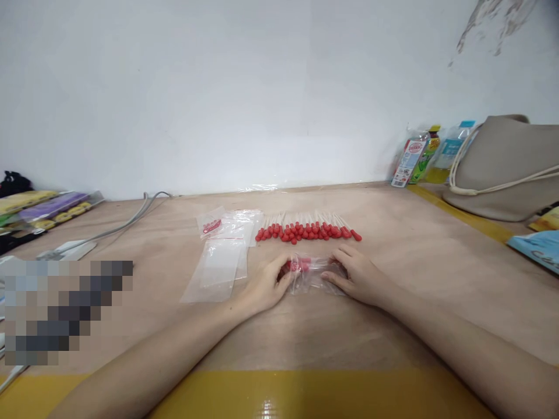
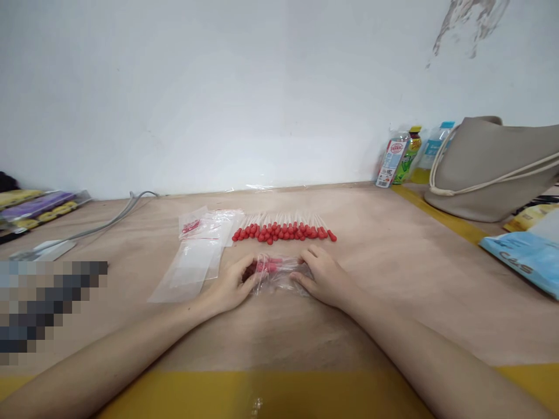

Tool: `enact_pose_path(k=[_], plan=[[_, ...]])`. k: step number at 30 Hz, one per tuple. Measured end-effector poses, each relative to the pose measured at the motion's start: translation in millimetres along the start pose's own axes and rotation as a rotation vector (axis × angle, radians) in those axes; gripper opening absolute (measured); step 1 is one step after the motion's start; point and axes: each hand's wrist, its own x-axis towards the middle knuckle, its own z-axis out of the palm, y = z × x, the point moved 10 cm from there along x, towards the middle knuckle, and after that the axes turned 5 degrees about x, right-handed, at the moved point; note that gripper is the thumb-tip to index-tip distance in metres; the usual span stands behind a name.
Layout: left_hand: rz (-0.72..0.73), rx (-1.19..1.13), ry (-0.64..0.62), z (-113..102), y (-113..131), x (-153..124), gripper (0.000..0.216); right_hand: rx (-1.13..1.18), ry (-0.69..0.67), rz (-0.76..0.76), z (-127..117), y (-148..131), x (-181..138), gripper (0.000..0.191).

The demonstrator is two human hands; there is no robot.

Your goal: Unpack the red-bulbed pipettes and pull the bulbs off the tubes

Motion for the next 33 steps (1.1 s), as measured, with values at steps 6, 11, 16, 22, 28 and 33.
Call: enact_pose_path(k=[6, 11, 16, 22, 28, 33], plan=[[-0.079, -0.343, -0.045, -10.4, -28.7, 2.9, 0.019, 0.011, -0.012, 0.006, -1.7, 5.3, -0.4, 0.019], [-0.149, -0.375, -0.118, -49.2, -46.7, 6.0, 0.026, 0.020, 0.001, -0.008, -4.5, 5.1, -0.8, 0.019], [-0.113, -0.214, 0.070, -133.4, -50.5, 12.0, 0.026, 0.023, -0.014, -0.005, -2.7, 5.7, -0.4, 0.019], [-0.078, 0.082, 0.531, -170.5, -62.9, 21.2, 0.024, 0.021, -0.011, -0.001, -4.4, 3.8, 1.0, 0.019], [0.026, 0.560, 0.379, -101.8, -65.3, 55.9, 0.016, 0.011, -0.008, -0.021, -3.0, 4.6, -0.5, 0.019], [-0.032, 0.655, 0.225, -84.3, -70.6, 59.5, 0.016, 0.007, -0.026, -0.013, -0.5, 6.8, -0.7, 0.020]])
